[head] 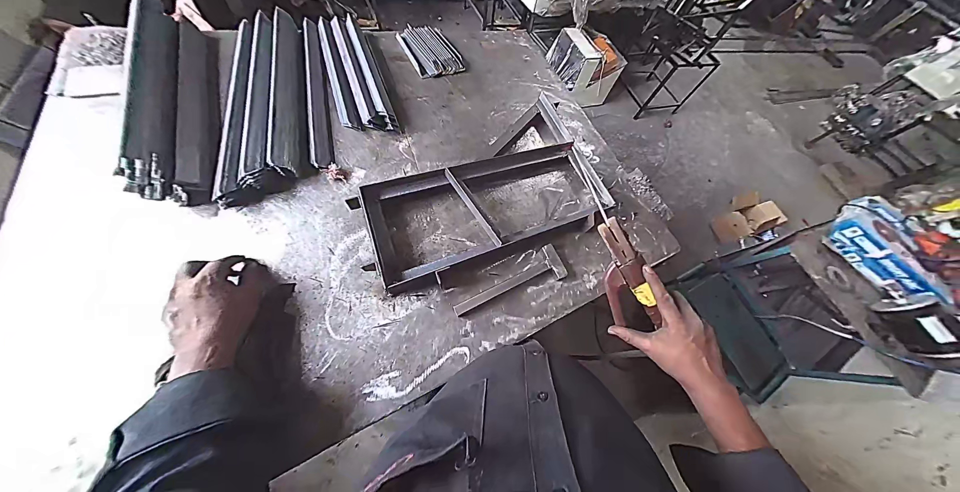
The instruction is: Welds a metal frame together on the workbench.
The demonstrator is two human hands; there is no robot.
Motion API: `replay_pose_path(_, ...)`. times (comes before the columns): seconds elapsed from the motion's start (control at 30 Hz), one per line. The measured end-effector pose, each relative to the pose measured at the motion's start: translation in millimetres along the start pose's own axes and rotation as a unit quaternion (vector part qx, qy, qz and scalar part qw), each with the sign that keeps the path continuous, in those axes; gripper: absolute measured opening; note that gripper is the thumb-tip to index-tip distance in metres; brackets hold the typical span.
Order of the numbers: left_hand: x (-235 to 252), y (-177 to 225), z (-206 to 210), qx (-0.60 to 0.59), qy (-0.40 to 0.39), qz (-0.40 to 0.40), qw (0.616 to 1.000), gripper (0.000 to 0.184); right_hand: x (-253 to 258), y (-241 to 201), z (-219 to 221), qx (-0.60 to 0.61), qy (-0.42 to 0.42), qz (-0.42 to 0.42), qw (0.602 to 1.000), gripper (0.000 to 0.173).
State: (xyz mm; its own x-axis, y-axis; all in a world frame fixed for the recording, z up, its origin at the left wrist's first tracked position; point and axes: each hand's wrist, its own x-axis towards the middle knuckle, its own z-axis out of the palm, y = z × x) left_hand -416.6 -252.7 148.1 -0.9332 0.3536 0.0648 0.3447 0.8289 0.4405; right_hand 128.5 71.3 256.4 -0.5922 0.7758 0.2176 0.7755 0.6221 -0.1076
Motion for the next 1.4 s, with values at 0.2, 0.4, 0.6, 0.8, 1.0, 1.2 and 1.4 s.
replay_pose_path(0.2,1,-4,5,0.010,0.021,0.008,1.000,0.041,8,16,3,-0.015,0.011,-0.035,0.999,0.112)
replay_pose_path(0.4,1,-3,7,0.013,0.024,0.008,1.000,0.042,9,23,1,-0.032,0.015,-0.051,0.998,0.110)
replay_pose_path(0.6,-2,4,2,0.005,0.024,0.021,0.999,0.039,11,24,-1,-0.024,0.019,-0.054,0.998,0.111)
replay_pose_path(0.8,-1,5,3,0.016,0.022,0.001,1.000,0.040,11,24,-2,-0.035,0.015,-0.056,0.998,0.110)
replay_pose_path(1.0,-3,10,-1,0.018,0.017,-0.004,1.000,0.038,11,22,-2,-0.044,0.020,-0.060,0.997,0.109)
replay_pose_path(1.2,-2,7,1,0.017,0.017,0.001,1.000,0.039,12,20,-2,-0.045,0.014,-0.052,0.998,0.108)
replay_pose_path(1.4,0,5,3,0.019,0.014,-0.006,1.000,0.042,13,19,0,-0.050,0.027,-0.058,0.997,0.107)
